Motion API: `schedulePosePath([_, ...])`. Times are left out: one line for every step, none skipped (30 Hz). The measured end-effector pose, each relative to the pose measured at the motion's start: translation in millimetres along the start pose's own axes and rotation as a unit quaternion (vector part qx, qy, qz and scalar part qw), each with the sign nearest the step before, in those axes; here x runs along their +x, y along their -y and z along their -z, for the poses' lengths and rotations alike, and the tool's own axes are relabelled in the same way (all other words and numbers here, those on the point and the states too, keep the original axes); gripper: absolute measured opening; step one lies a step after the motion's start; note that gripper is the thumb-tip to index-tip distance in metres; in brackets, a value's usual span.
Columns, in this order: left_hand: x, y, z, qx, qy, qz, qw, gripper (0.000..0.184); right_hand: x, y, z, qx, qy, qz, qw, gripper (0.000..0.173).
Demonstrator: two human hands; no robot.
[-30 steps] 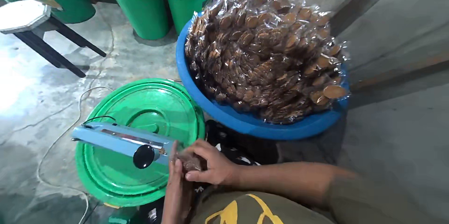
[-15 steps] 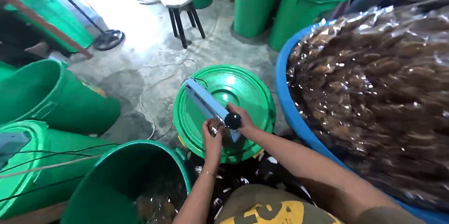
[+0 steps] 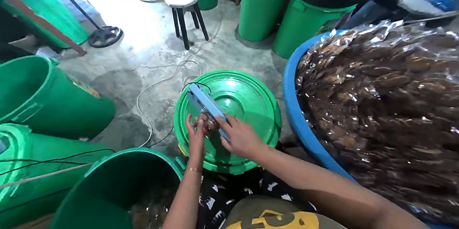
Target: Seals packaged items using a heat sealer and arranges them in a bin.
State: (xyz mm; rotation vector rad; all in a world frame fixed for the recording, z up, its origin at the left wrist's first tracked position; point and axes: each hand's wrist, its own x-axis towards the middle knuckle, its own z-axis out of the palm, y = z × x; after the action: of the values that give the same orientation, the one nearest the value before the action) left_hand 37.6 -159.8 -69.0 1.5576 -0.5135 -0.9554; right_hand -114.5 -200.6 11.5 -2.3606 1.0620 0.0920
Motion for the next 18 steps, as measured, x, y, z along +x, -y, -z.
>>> schedulePosePath([1.0,2.6,2.9,-0.020,-0.017,0.023,0.999,0.058,-1.2,-2.7,-5.8,0.003,-0.029,0.011,1.000,0.062])
schedulePosePath([2.3,5.2,4.6,-0.043,-0.034,0.050,0.997,0.055,-2.5,-5.6,-10.4,0.004,-0.051,0.021,0.998,0.061])
schedulePosePath([3.3,6.6,4.9,-0.067,-0.047,0.074,0.994,0.052,-3.6,-7.8,-13.0,0.003,-0.060,0.028,0.998,0.060])
schedulePosePath([4.1,6.7,4.1,-0.088,-0.056,0.089,0.991,0.049,-4.2,-9.6,-14.6,0.000,-0.067,0.032,0.997,0.060])
schedulePosePath([3.9,4.9,3.0,-0.110,-0.060,0.097,0.987,0.048,-4.6,-11.2,-16.0,-0.001,-0.076,0.036,0.996,0.059])
schedulePosePath([3.2,2.6,2.1,-0.128,-0.063,0.098,0.985,0.047,-5.0,-12.2,-17.2,0.001,-0.083,0.039,0.996,0.059])
schedulePosePath([1.5,-0.4,1.4,-0.146,-0.068,0.092,0.983,0.049,-5.1,-12.6,-17.7,0.001,-0.084,0.040,0.996,0.059])
schedulePosePath([-0.6,-4.8,-0.9,-0.158,-0.073,0.084,0.981,0.050,-5.4,-12.9,-17.2,0.003,-0.080,0.038,0.996,0.059])
schedulePosePath([-3.5,-9.8,-3.0,-0.172,-0.067,0.079,0.980,0.054,-5.7,-13.5,-16.7,0.006,-0.076,0.037,0.996,0.059])
schedulePosePath([-5.6,-15.0,-5.3,-0.180,-0.057,0.083,0.978,0.059,-5.7,-14.0,-16.2,0.011,-0.076,0.038,0.996,0.059])
schedulePosePath([-6.6,-18.9,-6.2,-0.188,-0.041,0.092,0.977,0.064,-5.4,-13.9,-15.4,0.018,-0.072,0.039,0.996,0.059])
schedulePosePath([-6.4,-20.5,-5.4,-0.184,-0.014,0.101,0.978,0.068,-4.9,-13.1,-15.4,0.026,-0.072,0.043,0.996,0.059])
schedulePosePath([-4.4,-19.5,-5.0,-0.148,0.013,0.097,0.984,0.066,-4.5,-11.5,-16.1,0.034,-0.080,0.052,0.995,0.058])
schedulePosePath([-1.5,-17.3,-7.8,-0.085,0.035,0.080,0.993,0.054,-4.7,-10.3,-17.4,0.038,-0.100,0.065,0.992,0.055])
schedulePosePath([-0.1,-15.7,-11.3,-0.012,0.050,0.055,0.997,0.039,-4.9,-11.3,-20.9,0.036,-0.138,0.089,0.986,0.049])
schedulePosePath([-1.3,-16.9,-12.8,0.068,0.066,0.020,0.995,0.033,-5.3,-14.7,-26.9,0.024,-0.192,0.121,0.973,0.043])
schedulePosePath([-3.7,-19.1,-12.4,0.133,0.078,-0.019,0.988,0.038,-7.7,-18.0,-31.2,0.007,-0.242,0.153,0.958,0.038])
schedulePosePath([-6.7,-20.9,-11.1,0.175,0.081,-0.058,0.979,0.043,-11.7,-20.8,-33.3,-0.014,-0.296,0.188,0.937,0.032])
